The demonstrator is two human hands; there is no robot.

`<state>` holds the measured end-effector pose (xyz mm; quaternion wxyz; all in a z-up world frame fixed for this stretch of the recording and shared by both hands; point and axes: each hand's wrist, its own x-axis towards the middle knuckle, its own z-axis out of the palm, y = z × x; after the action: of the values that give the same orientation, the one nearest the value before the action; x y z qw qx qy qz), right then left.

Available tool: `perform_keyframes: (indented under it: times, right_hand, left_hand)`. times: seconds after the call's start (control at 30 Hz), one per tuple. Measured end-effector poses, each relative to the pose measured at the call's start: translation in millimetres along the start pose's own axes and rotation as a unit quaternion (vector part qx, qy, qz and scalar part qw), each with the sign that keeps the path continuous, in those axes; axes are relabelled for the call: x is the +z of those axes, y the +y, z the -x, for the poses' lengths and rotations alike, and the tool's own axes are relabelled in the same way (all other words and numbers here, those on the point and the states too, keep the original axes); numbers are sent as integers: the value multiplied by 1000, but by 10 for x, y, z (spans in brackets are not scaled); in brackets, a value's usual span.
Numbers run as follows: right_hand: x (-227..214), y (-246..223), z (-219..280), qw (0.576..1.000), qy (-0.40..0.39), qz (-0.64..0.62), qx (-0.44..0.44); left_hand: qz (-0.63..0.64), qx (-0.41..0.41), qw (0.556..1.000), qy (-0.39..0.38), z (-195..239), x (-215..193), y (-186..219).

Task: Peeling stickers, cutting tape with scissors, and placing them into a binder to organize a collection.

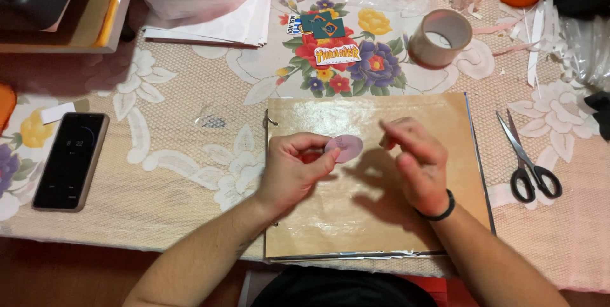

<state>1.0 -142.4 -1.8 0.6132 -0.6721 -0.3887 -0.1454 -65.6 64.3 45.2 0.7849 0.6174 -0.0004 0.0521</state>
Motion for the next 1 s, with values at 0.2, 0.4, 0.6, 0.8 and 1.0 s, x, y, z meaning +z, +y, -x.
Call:
perform_keyframes:
  times: [0.2, 0.4, 0.6, 0.8, 1.0]
  right_hand:
    - [119, -393, -141, 938, 30, -161, 306]
    - [271, -489, -121, 876, 73, -222, 422]
    - [186, -298, -391, 873, 96, -145, 455]
    - [299, 166, -773, 899, 17, -65, 432]
    - [750, 419, -868, 898, -48, -112, 423]
  left_hand:
    - [-466, 597, 650, 58, -176, -179, 13]
    - [-527, 699, 481, 48, -184, -213, 135]
    - [-425, 554, 714, -48, -527, -845, 131]
    - [-401, 149, 882, -199, -583, -1259, 94]
    - [-433, 73, 873, -212, -635, -1279, -123]
